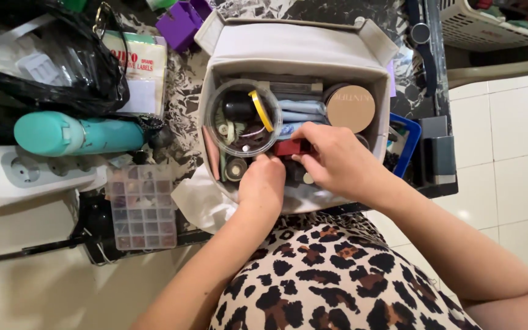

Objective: The person sorts and packs various small items into a white fabric bag on a cluttered table. They place a red box, a blue packet, a pink makeup brush, a black power bank, a green wallet, and a small cardboard box into the bag, then close the bag's flap.

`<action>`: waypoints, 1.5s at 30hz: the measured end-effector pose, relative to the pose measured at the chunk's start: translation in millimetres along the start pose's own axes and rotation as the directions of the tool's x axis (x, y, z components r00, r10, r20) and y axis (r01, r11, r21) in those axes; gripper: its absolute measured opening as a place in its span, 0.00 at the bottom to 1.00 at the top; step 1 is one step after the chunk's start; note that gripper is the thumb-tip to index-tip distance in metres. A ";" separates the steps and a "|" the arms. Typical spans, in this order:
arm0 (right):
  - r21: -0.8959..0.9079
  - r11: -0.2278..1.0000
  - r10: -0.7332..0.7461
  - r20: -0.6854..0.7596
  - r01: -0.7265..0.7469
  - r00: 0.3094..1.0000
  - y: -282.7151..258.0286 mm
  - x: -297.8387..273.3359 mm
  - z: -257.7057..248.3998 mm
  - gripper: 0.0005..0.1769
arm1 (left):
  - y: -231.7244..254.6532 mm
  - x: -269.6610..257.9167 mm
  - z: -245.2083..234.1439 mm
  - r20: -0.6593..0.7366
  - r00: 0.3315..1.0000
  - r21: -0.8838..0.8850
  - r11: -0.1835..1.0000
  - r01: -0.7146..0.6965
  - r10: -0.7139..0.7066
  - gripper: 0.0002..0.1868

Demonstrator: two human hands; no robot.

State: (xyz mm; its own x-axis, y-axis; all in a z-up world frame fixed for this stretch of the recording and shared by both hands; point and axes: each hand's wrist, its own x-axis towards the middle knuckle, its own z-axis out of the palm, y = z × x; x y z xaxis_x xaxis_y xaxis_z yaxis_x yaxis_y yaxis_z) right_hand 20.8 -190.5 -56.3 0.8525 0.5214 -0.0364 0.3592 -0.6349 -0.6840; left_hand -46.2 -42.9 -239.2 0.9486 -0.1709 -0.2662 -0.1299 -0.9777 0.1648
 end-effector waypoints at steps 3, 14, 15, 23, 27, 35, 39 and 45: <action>0.027 0.998 0.050 0.008 -0.051 0.999 0.6 2.3 1.2 0.08 | 0.0 -1.4 3.9 0.035 0.999 0.049 0.998 -0.028 0.027 0.10; 0.101 0.965 0.239 0.045 -0.242 0.970 8.1 10.1 7.7 0.12 | 1.5 -21.9 -55.9 0.185 0.982 0.015 1.000 -0.024 0.021 0.10; 0.100 0.965 0.241 0.045 -0.244 0.970 10.9 10.4 10.7 0.12 | -2.0 -22.2 -51.9 0.186 0.982 0.013 1.000 -0.026 0.023 0.10; -0.119 0.993 0.042 0.173 -0.021 0.984 31.7 12.2 48.9 0.10 | -11.5 -24.5 -46.3 0.132 0.991 0.007 1.000 0.017 -0.018 0.09; -0.356 0.927 -0.065 0.159 0.118 0.985 36.5 4.4 73.3 0.06 | -11.2 -18.6 -43.8 0.121 0.992 -0.041 0.998 0.046 -0.041 0.09; -0.627 0.756 -0.143 0.119 0.186 0.983 70.2 -9.9 119.1 0.05 | -12.0 -18.0 -46.6 0.079 0.996 -0.040 0.998 0.045 -0.041 0.12; -0.621 0.782 -0.012 0.089 0.065 0.996 34.8 -7.6 93.9 0.06 | -6.9 -21.5 -63.9 0.089 0.994 -0.066 0.996 0.064 -0.058 0.15; -0.666 0.693 -0.327 0.053 0.277 0.943 42.9 1.6 110.3 0.05 | -7.7 -19.4 -45.3 0.098 0.992 -0.029 0.996 0.083 -0.080 0.12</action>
State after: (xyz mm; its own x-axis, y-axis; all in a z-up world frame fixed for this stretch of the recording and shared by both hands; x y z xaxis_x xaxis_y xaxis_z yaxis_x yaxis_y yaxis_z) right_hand -4.3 -154.1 -166.1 0.6667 0.7298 0.1513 0.7382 -0.6746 0.0010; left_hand -50.5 -26.5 -192.4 0.9233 -0.1035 -0.3699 -0.0423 -0.9846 0.1698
